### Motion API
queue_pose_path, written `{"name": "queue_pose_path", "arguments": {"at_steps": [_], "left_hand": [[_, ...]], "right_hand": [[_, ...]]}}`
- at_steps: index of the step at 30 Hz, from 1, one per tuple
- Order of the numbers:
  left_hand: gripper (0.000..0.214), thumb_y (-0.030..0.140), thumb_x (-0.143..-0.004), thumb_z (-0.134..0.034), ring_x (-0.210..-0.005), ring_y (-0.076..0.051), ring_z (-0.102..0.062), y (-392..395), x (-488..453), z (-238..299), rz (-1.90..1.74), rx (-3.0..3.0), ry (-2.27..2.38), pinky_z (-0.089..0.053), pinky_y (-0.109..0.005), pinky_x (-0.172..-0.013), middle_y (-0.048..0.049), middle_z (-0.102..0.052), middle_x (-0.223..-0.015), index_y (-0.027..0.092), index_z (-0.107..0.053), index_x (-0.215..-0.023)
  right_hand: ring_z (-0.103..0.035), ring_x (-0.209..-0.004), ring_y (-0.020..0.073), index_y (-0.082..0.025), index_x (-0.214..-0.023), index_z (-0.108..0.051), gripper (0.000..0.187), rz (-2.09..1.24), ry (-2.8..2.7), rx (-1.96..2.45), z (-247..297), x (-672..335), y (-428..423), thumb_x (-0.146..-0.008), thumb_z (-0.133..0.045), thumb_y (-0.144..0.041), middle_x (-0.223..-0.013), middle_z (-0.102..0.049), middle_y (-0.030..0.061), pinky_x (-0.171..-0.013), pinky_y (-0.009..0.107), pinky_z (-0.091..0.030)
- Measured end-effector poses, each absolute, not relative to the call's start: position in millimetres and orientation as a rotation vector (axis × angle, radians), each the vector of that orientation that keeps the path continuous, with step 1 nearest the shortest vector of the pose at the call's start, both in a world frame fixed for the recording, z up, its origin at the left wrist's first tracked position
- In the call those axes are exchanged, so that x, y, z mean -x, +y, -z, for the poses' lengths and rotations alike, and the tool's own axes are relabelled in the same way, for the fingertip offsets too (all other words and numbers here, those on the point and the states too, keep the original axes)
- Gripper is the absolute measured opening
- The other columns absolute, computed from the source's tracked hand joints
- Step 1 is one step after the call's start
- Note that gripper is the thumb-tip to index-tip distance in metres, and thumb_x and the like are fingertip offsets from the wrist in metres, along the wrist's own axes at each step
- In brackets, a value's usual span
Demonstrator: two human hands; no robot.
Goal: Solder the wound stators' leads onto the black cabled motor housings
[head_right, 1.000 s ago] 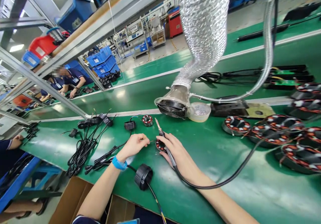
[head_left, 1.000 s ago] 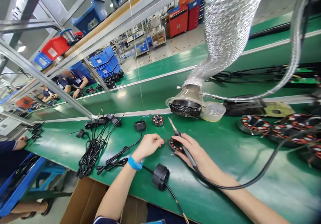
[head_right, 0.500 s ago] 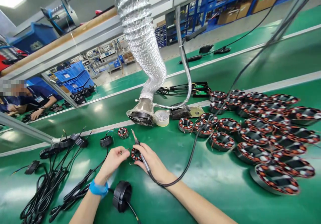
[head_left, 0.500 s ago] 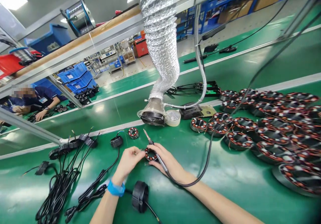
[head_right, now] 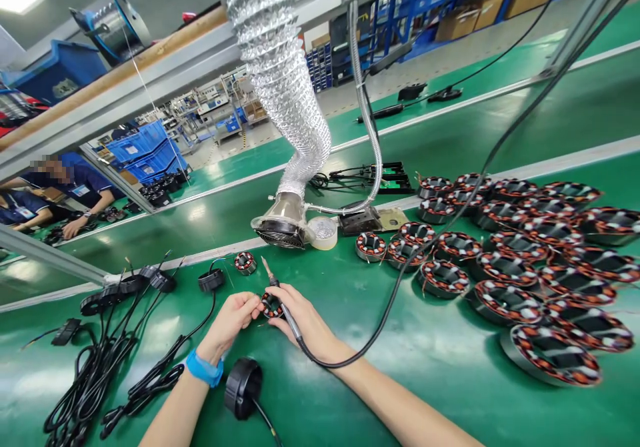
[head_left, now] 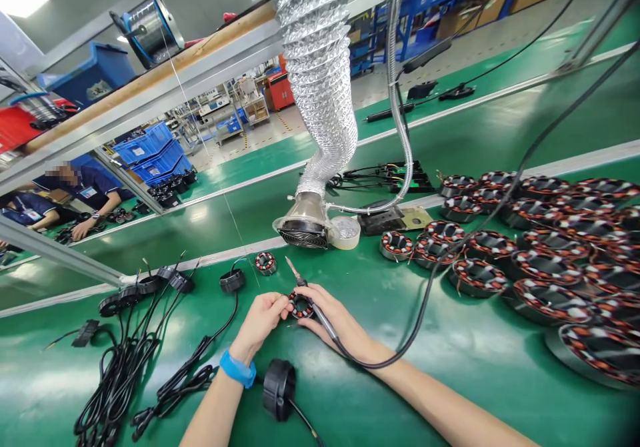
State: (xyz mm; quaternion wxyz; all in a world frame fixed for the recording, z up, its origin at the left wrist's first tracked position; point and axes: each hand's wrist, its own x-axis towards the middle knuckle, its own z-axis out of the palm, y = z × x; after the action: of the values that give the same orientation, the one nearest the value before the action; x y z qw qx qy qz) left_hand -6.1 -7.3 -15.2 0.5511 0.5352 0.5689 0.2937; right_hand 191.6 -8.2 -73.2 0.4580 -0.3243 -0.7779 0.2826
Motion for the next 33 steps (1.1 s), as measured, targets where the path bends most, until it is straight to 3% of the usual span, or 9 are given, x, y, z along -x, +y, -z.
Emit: {"name": "queue_pose_path", "arguments": {"at_steps": [3,7,11,18,22,25,28,30,33], "left_hand": [[0.050,0.063,-0.080,-0.062,-0.048,-0.006,-0.026,-10.5,8.9,15.8,-0.706,-1.254,1.372,-0.016,-0.024,-0.049,0.0035,-0.048,-0.061,0.013,-0.065,-0.080],[0.036,0.047,-0.072,-0.076,-0.060,-0.010,-0.042,-25.7,16.2,8.2,-0.596,-1.451,1.400,-0.031,-0.024,-0.057,-0.0027,-0.064,-0.075,0.013,-0.073,-0.083],[0.035,0.048,-0.078,-0.072,-0.070,-0.014,-0.052,-32.6,14.3,2.0,-0.560,-1.522,1.331,-0.038,-0.025,-0.065,-0.0065,-0.068,-0.079,0.014,-0.073,-0.073],[0.050,0.056,-0.068,-0.080,-0.043,-0.001,-0.018,-15.9,3.5,14.7,-0.612,-0.998,1.185,-0.007,-0.024,-0.045,0.0015,-0.056,-0.062,0.008,-0.069,-0.081],[0.053,0.059,-0.075,-0.074,-0.042,-0.002,-0.018,-21.5,12.2,3.7,-0.627,-1.024,1.266,-0.008,-0.024,-0.044,0.0013,-0.056,-0.060,0.007,-0.071,-0.086],[0.055,0.059,-0.093,-0.052,-0.046,-0.006,-0.037,-47.8,16.8,-20.8,-0.655,-1.327,1.445,-0.026,-0.022,-0.048,-0.0033,-0.062,-0.063,0.010,-0.071,-0.078],[0.051,0.046,-0.103,-0.041,-0.073,-0.012,-0.063,-88.0,8.2,-43.1,-0.461,-1.944,1.348,-0.043,-0.023,-0.067,-0.0061,-0.071,-0.080,0.014,-0.071,-0.075],[0.035,0.040,-0.101,-0.050,-0.071,-0.013,-0.065,-113.9,-0.7,-47.3,-0.136,-2.409,1.101,-0.040,-0.023,-0.059,-0.0040,-0.070,-0.081,0.016,-0.071,-0.086],[0.016,0.027,-0.095,-0.061,-0.051,-0.011,-0.057,-139.2,-7.7,-37.1,0.352,-2.866,0.839,-0.026,-0.028,-0.041,-0.0032,-0.069,-0.079,0.014,-0.067,-0.089]], "right_hand": [[-0.061,-0.115,0.0238,-0.025,-0.137,-0.045,0.049,-0.705,-1.903,0.804,73.3,-191.4,-9.3,-0.092,-0.063,-0.018,-0.126,-0.057,0.0122,-0.099,0.040,-0.053],[-0.062,-0.112,0.0223,-0.026,-0.139,-0.044,0.051,-0.730,-1.886,0.794,73.4,-191.2,-9.7,-0.092,-0.063,-0.019,-0.124,-0.058,0.0107,-0.097,0.038,-0.053],[-0.061,-0.113,0.0228,-0.026,-0.138,-0.044,0.051,-0.744,-1.889,0.798,74.6,-191.0,-8.6,-0.092,-0.063,-0.019,-0.125,-0.056,0.0110,-0.098,0.038,-0.052],[-0.062,-0.109,0.0216,-0.027,-0.136,-0.046,0.045,-0.751,-1.895,0.786,76.3,-189.0,-8.1,-0.094,-0.062,-0.021,-0.122,-0.057,0.0099,-0.095,0.036,-0.053],[-0.061,-0.111,0.0231,-0.028,-0.138,-0.044,0.046,-0.765,-1.880,0.775,77.5,-189.9,-9.0,-0.096,-0.060,-0.023,-0.124,-0.056,0.0108,-0.097,0.039,-0.052],[-0.060,-0.112,0.0237,-0.028,-0.139,-0.044,0.046,-0.780,-1.873,0.774,79.1,-190.6,-8.9,-0.096,-0.060,-0.025,-0.125,-0.055,0.0110,-0.097,0.040,-0.051],[-0.059,-0.115,0.0241,-0.029,-0.140,-0.043,0.048,-0.764,-1.881,0.773,79.7,-191.0,-8.3,-0.096,-0.061,-0.024,-0.126,-0.055,0.0108,-0.099,0.040,-0.050],[-0.059,-0.115,0.0238,-0.029,-0.139,-0.043,0.048,-0.757,-1.878,0.775,78.9,-191.4,-8.1,-0.095,-0.061,-0.023,-0.126,-0.055,0.0103,-0.100,0.039,-0.050],[-0.060,-0.112,0.0229,-0.029,-0.139,-0.043,0.048,-0.757,-1.857,0.795,76.9,-193.1,-8.2,-0.094,-0.061,-0.022,-0.123,-0.057,0.0094,-0.098,0.038,-0.051]]}}
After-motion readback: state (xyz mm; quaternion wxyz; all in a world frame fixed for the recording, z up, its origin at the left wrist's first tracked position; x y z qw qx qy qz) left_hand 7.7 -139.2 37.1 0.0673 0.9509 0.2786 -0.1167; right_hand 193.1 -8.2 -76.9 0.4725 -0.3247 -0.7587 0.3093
